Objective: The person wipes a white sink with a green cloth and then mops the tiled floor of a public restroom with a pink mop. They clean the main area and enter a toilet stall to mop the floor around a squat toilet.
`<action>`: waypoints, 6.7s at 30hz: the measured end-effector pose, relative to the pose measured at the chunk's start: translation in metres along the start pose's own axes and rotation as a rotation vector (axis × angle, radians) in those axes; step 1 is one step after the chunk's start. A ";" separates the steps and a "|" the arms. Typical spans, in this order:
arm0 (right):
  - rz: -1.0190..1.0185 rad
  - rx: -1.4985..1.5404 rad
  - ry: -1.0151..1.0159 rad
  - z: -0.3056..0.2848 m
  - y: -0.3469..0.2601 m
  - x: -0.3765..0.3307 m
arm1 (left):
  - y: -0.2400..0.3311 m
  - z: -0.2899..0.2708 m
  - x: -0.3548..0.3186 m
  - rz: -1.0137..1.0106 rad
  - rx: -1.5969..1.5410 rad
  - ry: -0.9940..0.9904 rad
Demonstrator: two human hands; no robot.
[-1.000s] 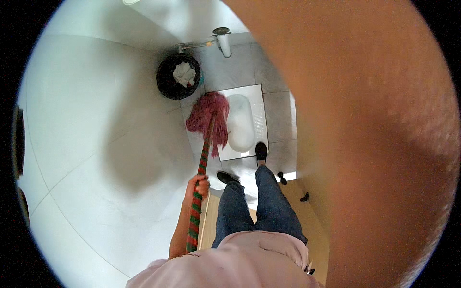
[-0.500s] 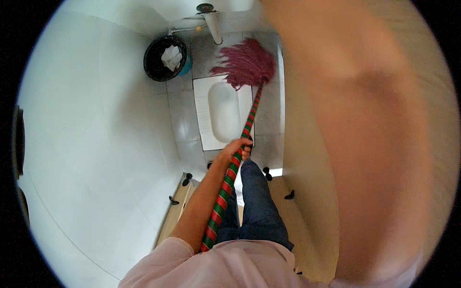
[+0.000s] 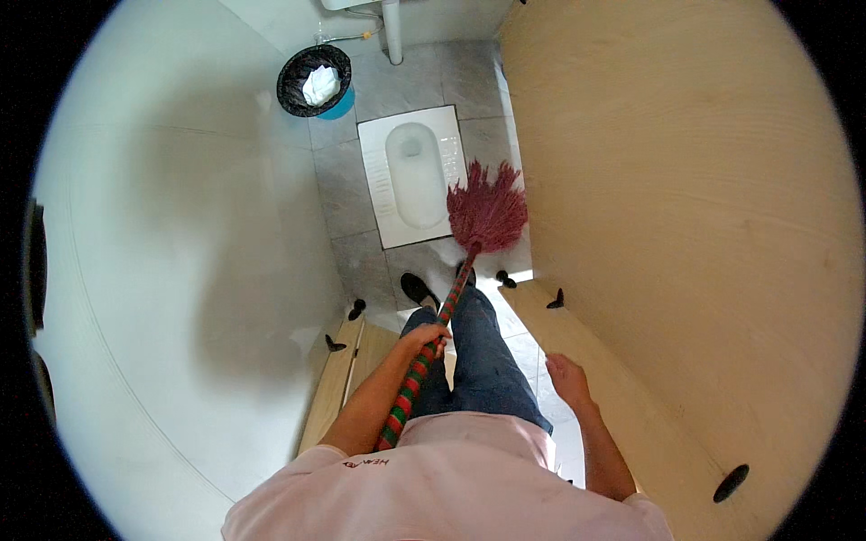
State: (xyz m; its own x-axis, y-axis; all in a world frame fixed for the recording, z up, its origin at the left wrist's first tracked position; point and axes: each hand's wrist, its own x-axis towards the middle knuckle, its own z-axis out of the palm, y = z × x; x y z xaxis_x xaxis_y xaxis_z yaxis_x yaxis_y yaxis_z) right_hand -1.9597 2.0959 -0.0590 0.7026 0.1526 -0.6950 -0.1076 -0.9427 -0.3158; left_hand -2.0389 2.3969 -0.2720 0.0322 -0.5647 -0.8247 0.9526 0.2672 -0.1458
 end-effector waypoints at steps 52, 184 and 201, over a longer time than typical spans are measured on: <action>0.267 0.244 -0.214 0.001 0.821 -0.231 | -0.481 0.349 0.335 0.518 -0.466 0.132; -1.225 0.224 -0.677 0.511 0.746 -0.512 | -1.046 0.730 0.301 1.489 -0.094 1.777; -0.935 0.361 -0.134 0.165 1.170 -0.416 | -0.912 0.958 0.424 1.627 -0.231 0.801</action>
State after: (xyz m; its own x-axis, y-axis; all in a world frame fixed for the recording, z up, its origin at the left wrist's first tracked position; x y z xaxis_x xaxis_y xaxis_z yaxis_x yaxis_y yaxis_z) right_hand -2.4941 0.9786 -0.2462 0.5314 0.8373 -0.1286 0.2240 -0.2853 -0.9319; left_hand -2.6035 1.1657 0.0353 0.5749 0.7851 -0.2306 0.0679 0.2351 0.9696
